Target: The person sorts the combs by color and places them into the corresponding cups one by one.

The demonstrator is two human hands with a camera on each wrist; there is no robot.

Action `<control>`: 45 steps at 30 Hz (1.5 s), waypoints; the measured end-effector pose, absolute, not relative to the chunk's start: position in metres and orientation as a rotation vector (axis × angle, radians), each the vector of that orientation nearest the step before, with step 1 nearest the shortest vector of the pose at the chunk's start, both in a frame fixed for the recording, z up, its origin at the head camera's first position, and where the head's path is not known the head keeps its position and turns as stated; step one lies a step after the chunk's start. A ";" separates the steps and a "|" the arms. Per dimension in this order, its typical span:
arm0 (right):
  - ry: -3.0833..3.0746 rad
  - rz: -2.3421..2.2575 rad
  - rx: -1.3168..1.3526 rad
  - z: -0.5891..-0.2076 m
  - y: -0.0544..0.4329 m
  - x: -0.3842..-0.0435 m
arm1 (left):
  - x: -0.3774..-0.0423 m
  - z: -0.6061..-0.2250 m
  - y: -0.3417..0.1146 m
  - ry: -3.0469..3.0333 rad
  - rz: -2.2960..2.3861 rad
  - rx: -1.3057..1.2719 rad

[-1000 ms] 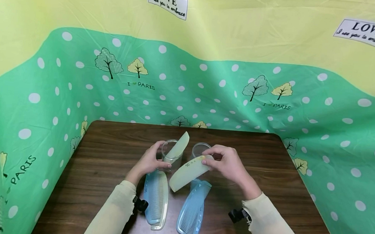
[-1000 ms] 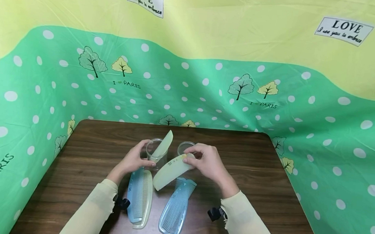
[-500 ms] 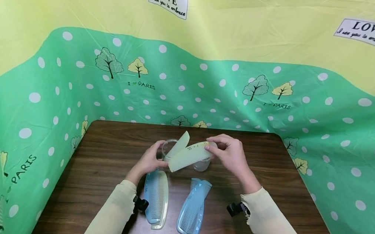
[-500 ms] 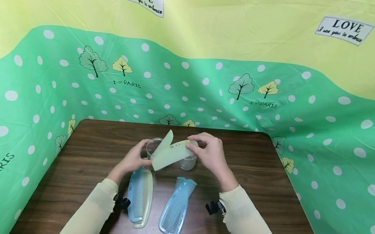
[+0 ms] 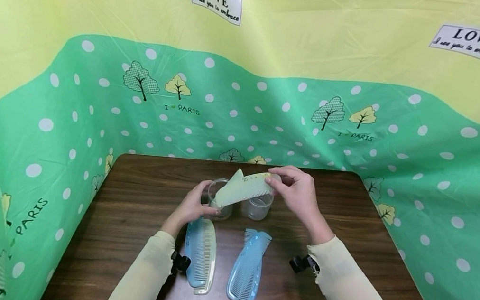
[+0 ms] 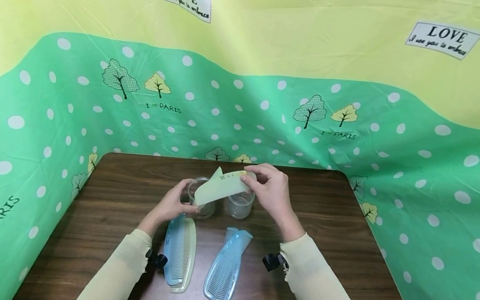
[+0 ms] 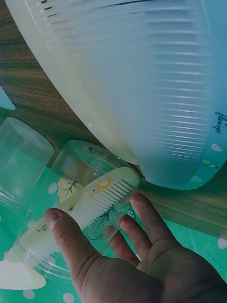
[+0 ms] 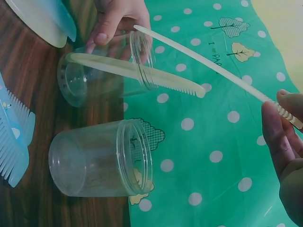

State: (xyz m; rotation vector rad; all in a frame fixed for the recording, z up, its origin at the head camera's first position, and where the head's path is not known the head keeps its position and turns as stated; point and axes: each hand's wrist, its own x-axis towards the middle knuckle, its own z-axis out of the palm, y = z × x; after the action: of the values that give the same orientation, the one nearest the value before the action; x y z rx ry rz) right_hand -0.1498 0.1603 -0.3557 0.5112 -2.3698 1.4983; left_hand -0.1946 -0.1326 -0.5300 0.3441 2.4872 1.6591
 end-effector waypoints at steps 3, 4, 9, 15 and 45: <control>-2.359 1.493 0.490 -0.365 0.163 -0.158 | -0.195 -0.530 -0.132 2.487 1.662 0.344; -2.357 1.482 0.484 -0.369 0.165 -0.162 | -0.195 -0.530 -0.132 2.486 1.665 0.343; -2.329 1.499 0.473 -0.384 0.167 -0.175 | -0.196 -0.531 -0.132 2.479 1.674 0.345; -2.327 1.535 0.474 -0.389 0.161 -0.180 | -0.196 -0.532 -0.132 2.490 1.655 0.338; -2.564 1.413 0.438 -0.399 0.119 -0.201 | -0.194 -0.531 -0.131 2.473 1.677 0.330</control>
State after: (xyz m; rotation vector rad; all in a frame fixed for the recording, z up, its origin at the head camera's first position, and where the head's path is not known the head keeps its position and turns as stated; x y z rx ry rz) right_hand -0.2007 0.1193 -0.3987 0.4384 -2.5639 1.4130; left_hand -0.1943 -0.1313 -0.5307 0.3299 2.4726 1.6765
